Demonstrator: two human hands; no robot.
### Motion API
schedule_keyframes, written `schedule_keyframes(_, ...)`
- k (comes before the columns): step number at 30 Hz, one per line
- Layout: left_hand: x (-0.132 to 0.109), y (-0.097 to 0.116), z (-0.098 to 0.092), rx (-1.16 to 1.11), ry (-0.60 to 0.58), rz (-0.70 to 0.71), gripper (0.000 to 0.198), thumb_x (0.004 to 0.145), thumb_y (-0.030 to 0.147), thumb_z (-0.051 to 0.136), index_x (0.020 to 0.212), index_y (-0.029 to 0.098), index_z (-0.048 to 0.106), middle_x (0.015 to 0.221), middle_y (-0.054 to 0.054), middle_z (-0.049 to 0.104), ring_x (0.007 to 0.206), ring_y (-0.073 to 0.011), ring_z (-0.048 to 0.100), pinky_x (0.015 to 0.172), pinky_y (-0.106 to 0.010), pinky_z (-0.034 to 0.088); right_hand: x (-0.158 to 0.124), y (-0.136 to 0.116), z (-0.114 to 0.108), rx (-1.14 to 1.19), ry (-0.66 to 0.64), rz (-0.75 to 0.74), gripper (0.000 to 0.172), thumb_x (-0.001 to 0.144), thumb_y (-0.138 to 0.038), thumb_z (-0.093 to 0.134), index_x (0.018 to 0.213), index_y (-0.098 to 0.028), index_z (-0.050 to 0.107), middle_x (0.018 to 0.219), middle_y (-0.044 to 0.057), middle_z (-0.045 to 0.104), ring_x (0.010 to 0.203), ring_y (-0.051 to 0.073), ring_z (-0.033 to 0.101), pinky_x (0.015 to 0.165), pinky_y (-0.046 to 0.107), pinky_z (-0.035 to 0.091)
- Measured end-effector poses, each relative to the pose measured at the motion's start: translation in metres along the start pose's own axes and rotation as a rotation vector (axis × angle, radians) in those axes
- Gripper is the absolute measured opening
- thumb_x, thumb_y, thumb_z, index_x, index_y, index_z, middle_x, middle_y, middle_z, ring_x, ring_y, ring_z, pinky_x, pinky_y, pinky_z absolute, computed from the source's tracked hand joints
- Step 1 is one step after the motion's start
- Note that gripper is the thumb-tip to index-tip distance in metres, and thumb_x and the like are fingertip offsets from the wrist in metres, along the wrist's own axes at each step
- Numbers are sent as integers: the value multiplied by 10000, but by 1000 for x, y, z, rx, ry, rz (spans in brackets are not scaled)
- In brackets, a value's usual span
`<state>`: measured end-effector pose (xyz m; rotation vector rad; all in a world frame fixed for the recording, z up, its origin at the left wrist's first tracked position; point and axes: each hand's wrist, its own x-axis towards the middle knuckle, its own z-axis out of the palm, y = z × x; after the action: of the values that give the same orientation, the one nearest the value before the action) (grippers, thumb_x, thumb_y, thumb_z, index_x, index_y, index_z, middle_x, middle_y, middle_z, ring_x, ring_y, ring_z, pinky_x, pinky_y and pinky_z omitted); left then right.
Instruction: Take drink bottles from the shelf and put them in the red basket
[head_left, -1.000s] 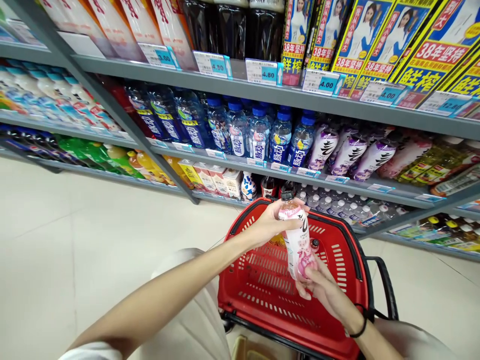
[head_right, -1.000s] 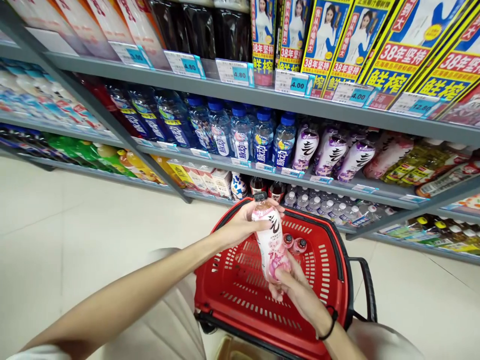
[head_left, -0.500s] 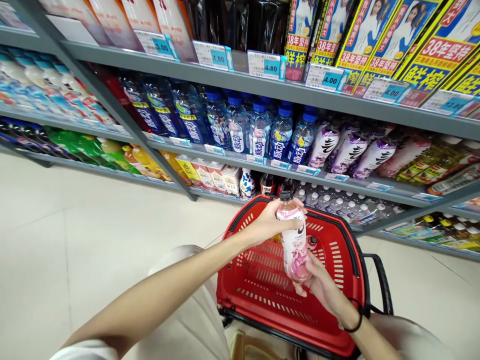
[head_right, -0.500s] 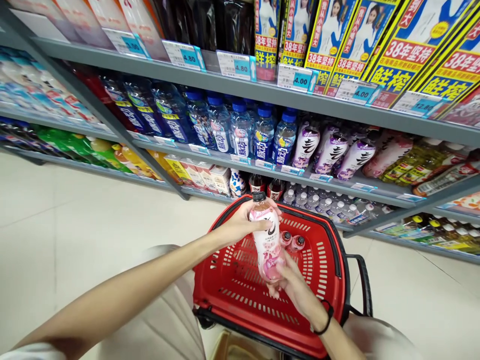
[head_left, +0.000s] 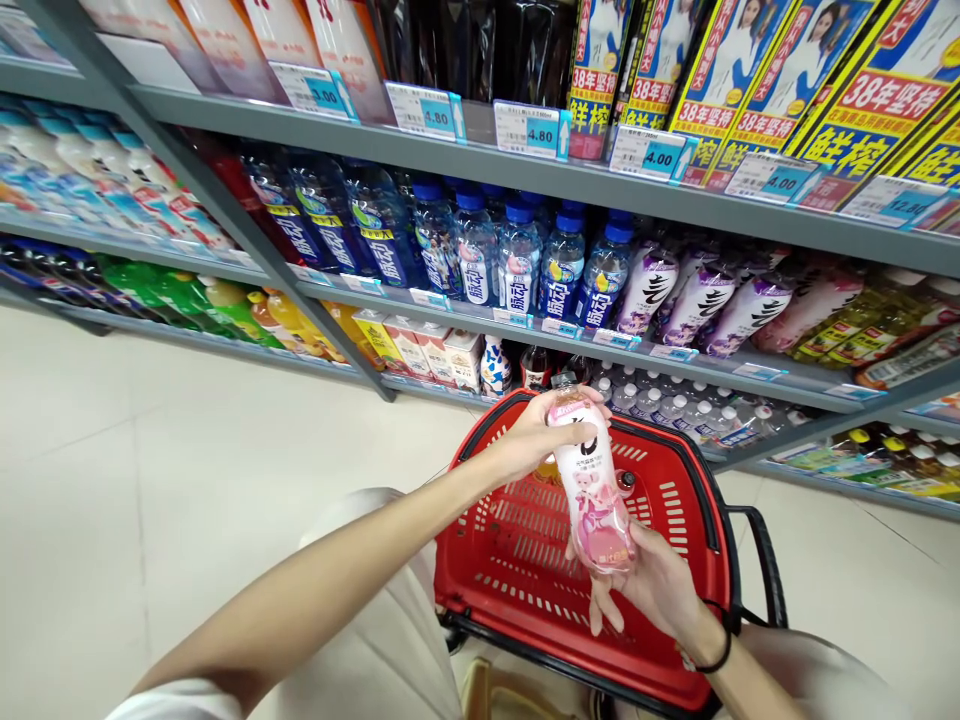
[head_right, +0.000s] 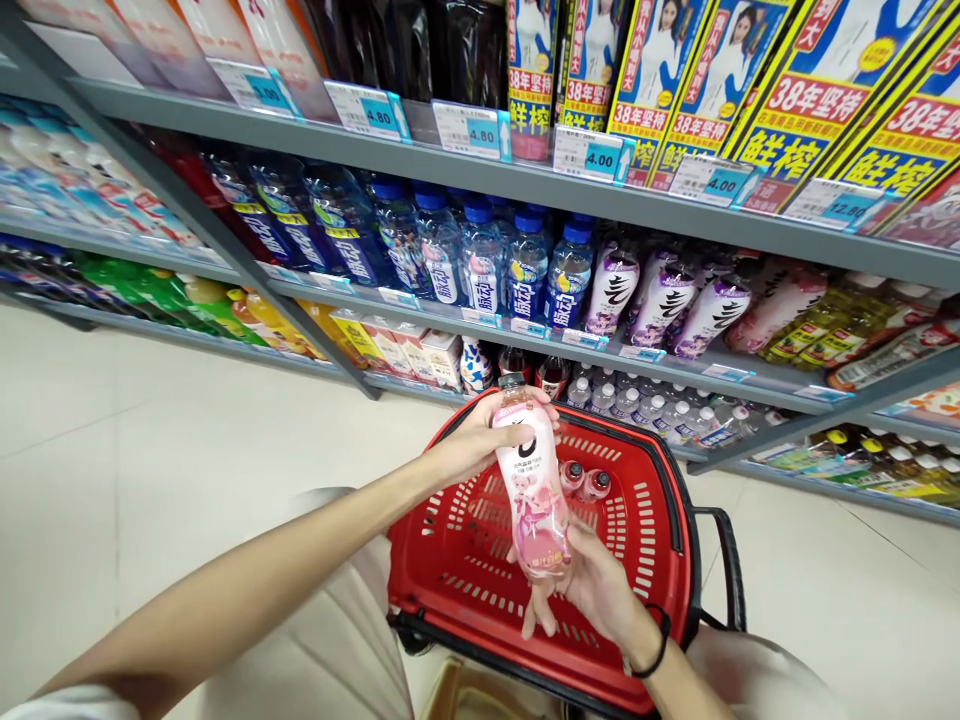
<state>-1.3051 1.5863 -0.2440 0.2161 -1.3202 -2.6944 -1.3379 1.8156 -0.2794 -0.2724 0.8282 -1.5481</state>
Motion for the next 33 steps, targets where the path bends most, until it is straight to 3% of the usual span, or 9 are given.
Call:
schedule_keyframes(5, 5, 1, -8, 74, -4, 46, 524, 671, 346, 933, 1093, 185, 668, 1066, -70, 721, 899, -190, 683, 823, -326, 521, -3, 12, -12, -150, 245, -180, 488, 938, -496, 718, 1324, -245, 557, 815, 27, 729, 379, 98, 520, 410, 291, 521)
schedule_keyframes(10, 7, -2, -11, 124, -33, 85, 510, 686, 339, 921, 1090, 177, 655, 1080, -82, 717, 947, -200, 672, 834, -318, 523, 2, 16, -22, -280, 391, -285, 436, 814, -465, 857, 1071, -207, 619, 593, -73, 583, 397, 69, 460, 409, 219, 457)
schedule_keyframes(17, 5, 7, -9, 378, 10, 4, 406, 762, 448, 818, 984, 146, 665, 901, -49, 686, 814, -181, 649, 783, -313, 515, 7, 15, -14, -434, 545, -313, 697, 651, -352, 970, 1203, -224, 565, 770, -29, 693, 450, 87, 541, 430, 225, 483)
schedule_keyframes(20, 6, 9, -11, 392, 57, 33, 363, 763, 416, 791, 964, 129, 698, 873, -47, 700, 763, -161, 641, 730, -280, 504, 4, 14, -12, -339, 505, -305, 751, 640, -364, 981, 1251, -244, 561, 751, -41, 681, 451, 79, 510, 434, 210, 451)
schedule_keyframes(22, 6, 9, -11, 325, 77, 80, 384, 739, 406, 805, 983, 120, 724, 861, -48, 714, 744, -157, 648, 695, -262, 498, 3, 11, -9, -199, 423, -257, 667, 731, -492, 908, 1261, -259, 578, 701, -49, 657, 441, 84, 483, 436, 218, 440)
schedule_keyframes(24, 7, 8, -11, 215, 90, 108, 422, 716, 406, 833, 1010, 118, 735, 901, -65, 742, 760, -166, 675, 704, -266, 516, 3, 7, -5, -51, 263, -128, 551, 867, -681, 692, 1168, -221, 646, 648, -27, 633, 421, 96, 448, 416, 236, 434)
schedule_keyframes(25, 7, 8, -10, 165, 95, 115, 441, 708, 403, 847, 1029, 122, 736, 945, -78, 756, 781, -176, 693, 725, -278, 531, 3, 6, -2, -1, 163, -43, 587, 915, -737, 565, 1095, -189, 679, 614, -11, 617, 409, 103, 432, 402, 245, 432)
schedule_keyframes(28, 8, 7, -9, 88, 91, 128, 474, 714, 391, 868, 1089, 135, 730, 1069, -113, 769, 862, -213, 732, 803, -331, 563, 6, 4, 4, 14, -21, 70, 675, 975, -737, 429, 970, -127, 718, 582, 22, 603, 409, 108, 437, 420, 260, 473)
schedule_keyframes(33, 7, 9, -9, 58, 12, 100, 498, 808, 438, 810, 1201, 152, 705, 1119, -130, 764, 921, -238, 743, 881, -391, 568, 7, 5, 1, -157, 203, -170, 408, 959, -545, 665, 1172, -197, 656, 944, 93, 732, 566, 126, 575, 465, 249, 524)
